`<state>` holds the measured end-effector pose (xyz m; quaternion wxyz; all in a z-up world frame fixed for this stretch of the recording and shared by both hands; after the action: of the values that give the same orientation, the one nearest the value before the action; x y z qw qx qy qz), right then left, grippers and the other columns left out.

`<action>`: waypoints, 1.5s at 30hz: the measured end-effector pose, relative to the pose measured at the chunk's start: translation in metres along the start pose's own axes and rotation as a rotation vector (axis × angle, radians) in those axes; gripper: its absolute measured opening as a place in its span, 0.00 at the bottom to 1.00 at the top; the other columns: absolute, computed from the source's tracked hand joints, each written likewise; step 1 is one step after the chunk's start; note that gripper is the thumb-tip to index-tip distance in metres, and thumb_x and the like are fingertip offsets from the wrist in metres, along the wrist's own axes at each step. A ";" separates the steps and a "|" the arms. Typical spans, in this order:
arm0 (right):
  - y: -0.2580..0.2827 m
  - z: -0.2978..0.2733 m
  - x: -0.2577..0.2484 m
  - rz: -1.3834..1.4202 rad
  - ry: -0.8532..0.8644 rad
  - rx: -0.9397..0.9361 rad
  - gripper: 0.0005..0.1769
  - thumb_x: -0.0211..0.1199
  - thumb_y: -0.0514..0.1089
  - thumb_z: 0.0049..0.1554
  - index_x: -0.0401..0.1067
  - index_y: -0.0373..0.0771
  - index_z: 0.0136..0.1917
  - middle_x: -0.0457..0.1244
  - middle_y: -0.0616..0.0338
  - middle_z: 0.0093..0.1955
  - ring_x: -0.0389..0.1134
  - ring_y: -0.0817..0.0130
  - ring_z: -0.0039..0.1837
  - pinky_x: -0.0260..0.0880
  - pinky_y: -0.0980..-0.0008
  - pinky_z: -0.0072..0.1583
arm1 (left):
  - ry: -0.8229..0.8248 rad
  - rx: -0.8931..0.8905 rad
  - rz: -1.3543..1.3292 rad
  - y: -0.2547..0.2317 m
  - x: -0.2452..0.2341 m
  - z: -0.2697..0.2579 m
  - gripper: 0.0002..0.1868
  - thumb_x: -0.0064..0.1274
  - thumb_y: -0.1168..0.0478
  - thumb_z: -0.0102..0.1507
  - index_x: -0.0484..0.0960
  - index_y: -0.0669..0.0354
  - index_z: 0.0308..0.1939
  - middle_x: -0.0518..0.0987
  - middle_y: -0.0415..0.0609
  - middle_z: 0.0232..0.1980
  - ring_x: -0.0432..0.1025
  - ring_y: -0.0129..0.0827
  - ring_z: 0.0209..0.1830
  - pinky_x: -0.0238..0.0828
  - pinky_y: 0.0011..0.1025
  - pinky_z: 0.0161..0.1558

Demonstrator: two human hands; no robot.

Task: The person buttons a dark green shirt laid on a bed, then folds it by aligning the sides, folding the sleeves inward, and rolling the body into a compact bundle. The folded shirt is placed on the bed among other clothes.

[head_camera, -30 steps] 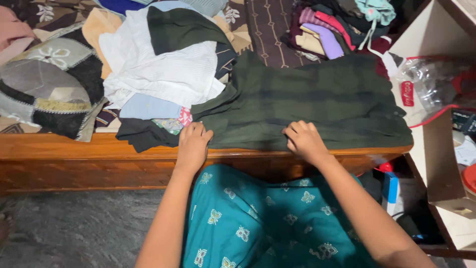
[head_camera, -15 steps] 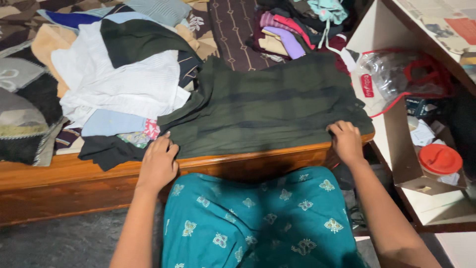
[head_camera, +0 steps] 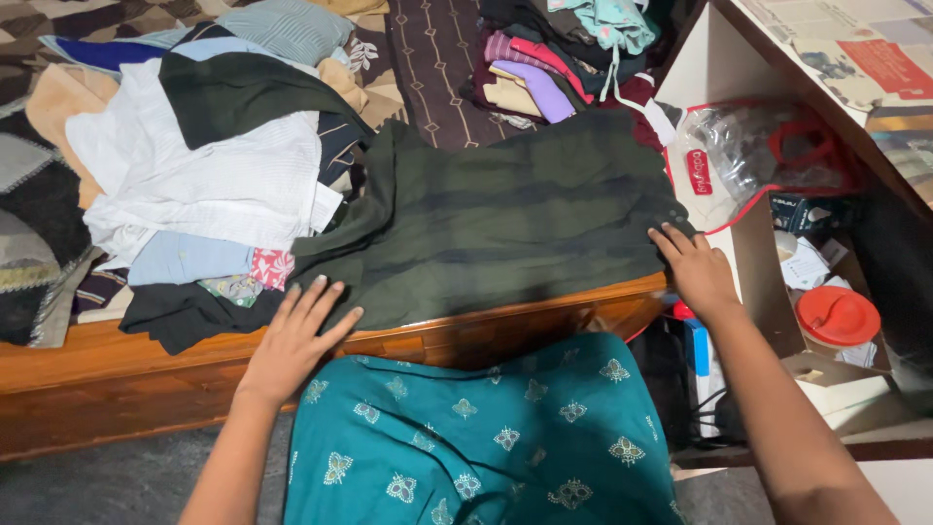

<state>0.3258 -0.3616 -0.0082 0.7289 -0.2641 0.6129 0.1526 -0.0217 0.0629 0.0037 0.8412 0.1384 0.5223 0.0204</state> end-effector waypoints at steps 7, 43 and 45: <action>-0.034 0.016 0.040 -0.106 -0.177 -0.137 0.35 0.68 0.45 0.49 0.71 0.57 0.71 0.63 0.71 0.74 0.65 0.60 0.65 0.71 0.65 0.63 | 0.485 -0.202 -0.004 0.010 0.048 0.007 0.32 0.45 0.64 0.63 0.66 0.42 0.74 0.76 0.55 0.58 0.74 0.46 0.57 0.74 0.39 0.55; 0.270 0.116 0.041 1.267 0.096 -0.493 0.15 0.64 0.53 0.63 0.77 0.39 0.50 0.69 0.55 0.47 0.70 0.59 0.53 0.69 0.67 0.57 | 0.043 -1.027 -1.498 0.068 0.106 -0.016 0.27 0.62 0.54 0.62 0.80 0.59 0.63 0.63 0.61 0.75 0.78 0.37 0.54 0.78 0.29 0.51; 0.272 0.130 0.054 1.243 0.148 -0.422 0.15 0.63 0.51 0.65 0.77 0.37 0.50 0.69 0.52 0.45 0.69 0.56 0.50 0.69 0.67 0.55 | 0.105 -0.872 -1.444 0.061 0.088 -0.011 0.32 0.66 0.55 0.58 0.78 0.59 0.66 0.58 0.62 0.77 0.74 0.40 0.62 0.74 0.32 0.58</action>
<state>0.2937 -0.0712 -0.1009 0.3937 -0.0081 0.6568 0.6431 0.0152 0.1397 -0.0626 0.6007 -0.5674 0.4662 -0.3161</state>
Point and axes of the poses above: each hand's wrist, its own z-axis towards the middle knuckle, its own x-axis out of the palm, y = z × x, the point moved 9 cm from there along z, towards the middle knuckle
